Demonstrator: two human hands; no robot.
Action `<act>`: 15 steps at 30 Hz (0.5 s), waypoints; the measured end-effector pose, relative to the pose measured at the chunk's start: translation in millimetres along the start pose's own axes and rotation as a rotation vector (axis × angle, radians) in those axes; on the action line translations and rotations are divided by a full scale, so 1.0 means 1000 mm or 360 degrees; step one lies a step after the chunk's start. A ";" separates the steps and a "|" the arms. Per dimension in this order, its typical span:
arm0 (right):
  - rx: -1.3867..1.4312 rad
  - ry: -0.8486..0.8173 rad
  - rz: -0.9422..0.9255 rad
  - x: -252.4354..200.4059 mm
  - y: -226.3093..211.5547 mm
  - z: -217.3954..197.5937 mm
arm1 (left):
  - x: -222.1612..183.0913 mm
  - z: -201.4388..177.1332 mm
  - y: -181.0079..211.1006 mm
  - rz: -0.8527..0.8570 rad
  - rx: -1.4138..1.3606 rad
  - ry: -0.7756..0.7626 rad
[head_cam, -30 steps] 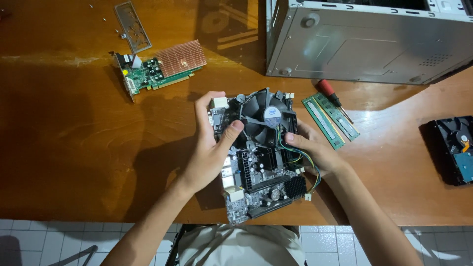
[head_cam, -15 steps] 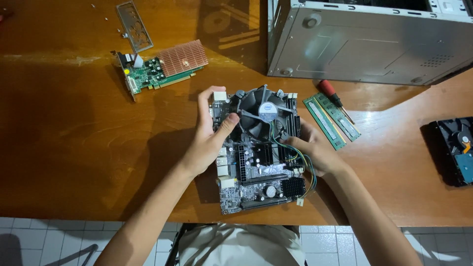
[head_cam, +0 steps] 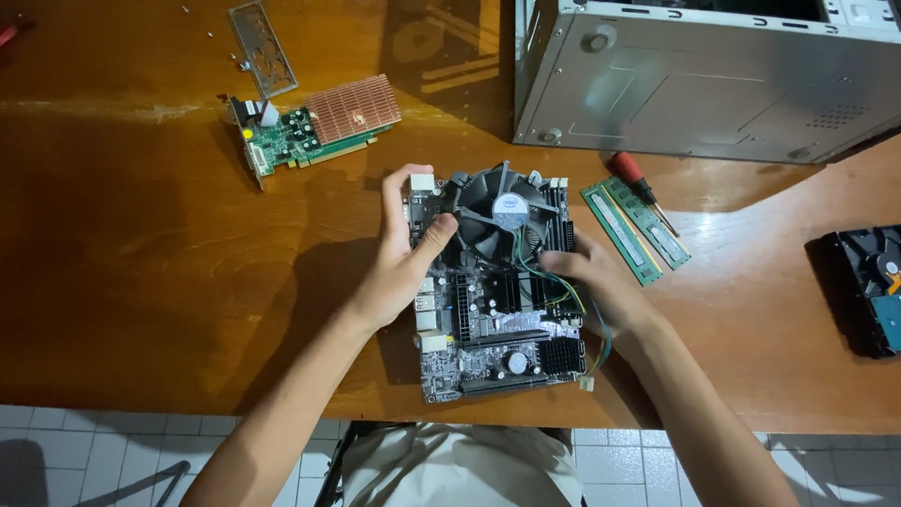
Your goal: Installing a CPU into the motherboard socket and mounting the cooling fan assembly.
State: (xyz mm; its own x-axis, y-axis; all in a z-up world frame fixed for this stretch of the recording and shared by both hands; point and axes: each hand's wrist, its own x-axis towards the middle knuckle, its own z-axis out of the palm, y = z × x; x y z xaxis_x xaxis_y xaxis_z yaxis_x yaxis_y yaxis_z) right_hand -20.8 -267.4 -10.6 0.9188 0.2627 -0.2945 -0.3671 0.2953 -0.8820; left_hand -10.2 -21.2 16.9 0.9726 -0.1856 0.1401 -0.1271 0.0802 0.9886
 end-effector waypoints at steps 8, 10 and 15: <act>-0.0172 0.0103 0.0098 -0.004 -0.011 0.015 | -0.001 -0.001 -0.009 -0.0024 -0.0007 -0.0008; -0.0164 0.0094 0.0074 -0.006 -0.011 0.017 | 0.000 -0.002 -0.010 -0.0023 -0.0011 -0.0016; -0.0231 0.0152 -0.0130 -0.010 -0.010 0.009 | -0.001 -0.002 -0.009 0.0043 0.0065 -0.0042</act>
State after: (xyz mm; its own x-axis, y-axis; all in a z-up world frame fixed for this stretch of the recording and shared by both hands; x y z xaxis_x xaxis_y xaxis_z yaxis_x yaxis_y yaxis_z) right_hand -27.5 -264.0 4.2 0.9569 0.1529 -0.2469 -0.2721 0.1748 -0.9462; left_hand -9.9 -20.1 7.9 0.9633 -0.2099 0.1676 -0.1616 0.0456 0.9858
